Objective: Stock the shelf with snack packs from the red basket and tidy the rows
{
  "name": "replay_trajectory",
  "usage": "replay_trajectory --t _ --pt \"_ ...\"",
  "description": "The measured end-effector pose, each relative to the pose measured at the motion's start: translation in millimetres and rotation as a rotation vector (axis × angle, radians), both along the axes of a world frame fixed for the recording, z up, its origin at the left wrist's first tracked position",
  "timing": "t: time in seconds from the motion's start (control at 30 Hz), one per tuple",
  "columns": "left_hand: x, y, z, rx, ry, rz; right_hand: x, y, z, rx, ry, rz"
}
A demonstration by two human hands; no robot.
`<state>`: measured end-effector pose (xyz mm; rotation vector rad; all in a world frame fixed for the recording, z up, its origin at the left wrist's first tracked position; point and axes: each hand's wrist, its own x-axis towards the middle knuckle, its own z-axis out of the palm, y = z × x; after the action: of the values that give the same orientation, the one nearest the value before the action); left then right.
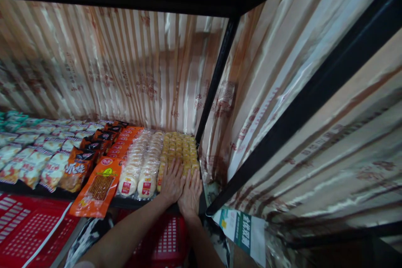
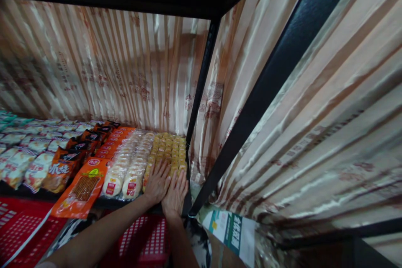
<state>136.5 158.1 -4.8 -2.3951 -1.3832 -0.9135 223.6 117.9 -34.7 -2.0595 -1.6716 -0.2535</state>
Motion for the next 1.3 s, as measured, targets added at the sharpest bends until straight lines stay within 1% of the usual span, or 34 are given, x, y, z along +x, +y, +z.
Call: replay_trajectory --t 0.2,0.27,0.37,0.47,0.53,0.63,0.8,1.03,1.17,1.3 --pt "0.4 1.6 -7.0 -0.006 0.002 -0.022 -0.4 3.1 -3.0 0.019 0.003 -0.011" --pt "-0.6 0.3 -4.1 -0.028 0.011 -0.029 -0.6 3.6 -2.8 0.017 0.01 -0.016" --pt "0.8 0.2 5.9 -0.052 0.021 -0.063 -0.9 3.3 -1.8 0.014 0.02 -0.024" --pt "7.0 4.1 15.8 -0.064 0.027 -0.1 -1.6 1.7 0.1 0.005 0.032 -0.028" --pt "12.8 8.0 19.3 -0.077 0.029 -0.107 -1.9 0.5 1.0 -0.002 0.045 -0.046" --pt "20.7 13.1 20.9 -0.1 0.036 -0.132 -1.4 -0.2 0.0 0.007 0.062 -0.072" --pt "29.3 19.5 25.8 -0.115 0.057 -0.208 1.5 1.8 -6.4 0.072 0.096 -0.066" --pt "41.4 31.7 29.2 -0.195 0.145 -0.352 3.4 3.6 -13.2 0.08 0.156 -0.064" --pt "44.0 34.0 30.0 -0.231 0.166 -0.375 3.6 4.6 -16.3 0.07 0.175 -0.079" --pt "43.6 32.6 31.0 -0.207 0.168 -0.386 2.3 4.0 -13.4 0.039 0.175 -0.088"
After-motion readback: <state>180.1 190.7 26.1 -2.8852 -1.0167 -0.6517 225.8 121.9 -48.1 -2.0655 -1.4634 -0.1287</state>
